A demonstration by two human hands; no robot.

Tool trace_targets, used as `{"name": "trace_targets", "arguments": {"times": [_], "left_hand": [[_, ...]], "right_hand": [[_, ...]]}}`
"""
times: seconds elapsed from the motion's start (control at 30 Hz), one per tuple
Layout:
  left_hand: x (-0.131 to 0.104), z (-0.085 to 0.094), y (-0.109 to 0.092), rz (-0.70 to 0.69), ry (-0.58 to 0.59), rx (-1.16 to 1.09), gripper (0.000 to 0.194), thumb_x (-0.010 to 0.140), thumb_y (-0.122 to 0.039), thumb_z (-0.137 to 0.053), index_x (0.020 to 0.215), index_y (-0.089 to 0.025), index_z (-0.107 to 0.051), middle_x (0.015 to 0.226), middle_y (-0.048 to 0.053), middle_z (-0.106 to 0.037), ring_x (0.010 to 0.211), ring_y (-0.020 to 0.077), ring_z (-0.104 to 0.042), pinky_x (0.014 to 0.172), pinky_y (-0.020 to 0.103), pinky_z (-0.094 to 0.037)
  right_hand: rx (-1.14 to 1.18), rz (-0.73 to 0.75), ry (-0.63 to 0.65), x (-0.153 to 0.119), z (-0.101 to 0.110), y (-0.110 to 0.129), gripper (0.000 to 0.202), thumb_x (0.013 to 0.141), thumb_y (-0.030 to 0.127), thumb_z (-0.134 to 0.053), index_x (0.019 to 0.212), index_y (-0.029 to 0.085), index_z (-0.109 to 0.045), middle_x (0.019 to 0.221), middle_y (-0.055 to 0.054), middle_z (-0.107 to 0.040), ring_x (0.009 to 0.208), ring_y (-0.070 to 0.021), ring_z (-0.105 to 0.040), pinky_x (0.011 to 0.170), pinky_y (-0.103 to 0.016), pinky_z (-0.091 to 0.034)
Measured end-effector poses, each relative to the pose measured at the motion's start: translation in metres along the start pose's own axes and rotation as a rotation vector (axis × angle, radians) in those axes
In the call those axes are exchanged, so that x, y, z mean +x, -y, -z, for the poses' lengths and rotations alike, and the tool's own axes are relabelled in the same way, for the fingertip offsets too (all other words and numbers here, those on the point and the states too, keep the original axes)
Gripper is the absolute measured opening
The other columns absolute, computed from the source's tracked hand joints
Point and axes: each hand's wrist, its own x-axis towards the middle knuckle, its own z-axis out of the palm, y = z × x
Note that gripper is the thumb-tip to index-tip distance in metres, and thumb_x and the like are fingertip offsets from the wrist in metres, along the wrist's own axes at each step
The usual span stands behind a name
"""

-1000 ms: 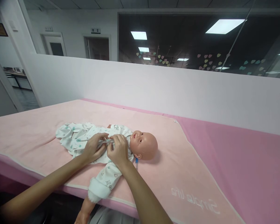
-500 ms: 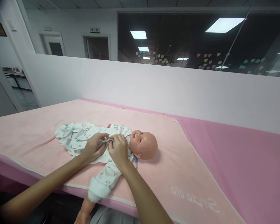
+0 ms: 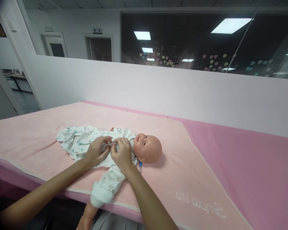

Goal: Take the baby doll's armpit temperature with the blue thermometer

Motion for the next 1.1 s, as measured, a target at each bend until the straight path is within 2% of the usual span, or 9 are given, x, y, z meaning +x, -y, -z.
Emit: {"name": "trace_targets", "arguments": {"times": [0.43, 0.73, 0.93, 1.1], "left_hand": [[-0.0002, 0.0004, 0.0001, 0.064, 0.008, -0.042, 0.028, 0.074, -0.015, -0.045, 0.102, -0.018, -0.05, 0.087, 0.006, -0.059, 0.08, 0.0193, -0.055, 0.074, 0.034, -0.044], [0.0012, 0.0015, 0.0001, 0.072, 0.06, -0.038, 0.022, 0.074, -0.016, -0.045, 0.094, -0.019, -0.053, 0.085, 0.005, -0.06, 0.08, 0.0204, -0.055, 0.074, 0.035, -0.044], [0.0013, 0.0023, 0.0021, 0.119, 0.061, -0.139, 0.022, 0.075, -0.018, -0.046, 0.096, -0.02, -0.051, 0.091, 0.006, -0.059, 0.084, 0.0207, -0.054, 0.077, 0.037, -0.043], [0.0019, 0.0043, 0.0011, 0.16, 0.056, -0.307, 0.015, 0.077, -0.019, -0.045, 0.091, -0.02, -0.05, 0.088, 0.005, -0.058, 0.083, 0.0184, -0.054, 0.077, 0.034, -0.045]], "right_hand": [[-0.032, 0.002, -0.008, 0.0008, -0.0037, -0.0033, 0.009, 0.077, 0.015, -0.046, 0.074, 0.02, -0.053, 0.076, -0.003, -0.058, 0.078, -0.0174, -0.052, 0.07, -0.029, -0.04], [-0.046, 0.004, -0.02, -0.0003, -0.005, -0.005, 0.009, 0.076, 0.014, -0.047, 0.073, 0.02, -0.053, 0.075, -0.002, -0.058, 0.078, -0.0173, -0.052, 0.07, -0.029, -0.041], [-0.038, 0.012, -0.017, -0.0002, -0.0051, -0.0051, 0.009, 0.077, 0.015, -0.047, 0.074, 0.02, -0.053, 0.075, -0.003, -0.058, 0.078, -0.0173, -0.052, 0.069, -0.029, -0.041], [-0.047, 0.015, 0.002, 0.0002, -0.0045, -0.0043, 0.009, 0.079, 0.016, -0.046, 0.074, 0.02, -0.052, 0.075, -0.003, -0.058, 0.078, -0.0176, -0.052, 0.069, -0.029, -0.04]]}}
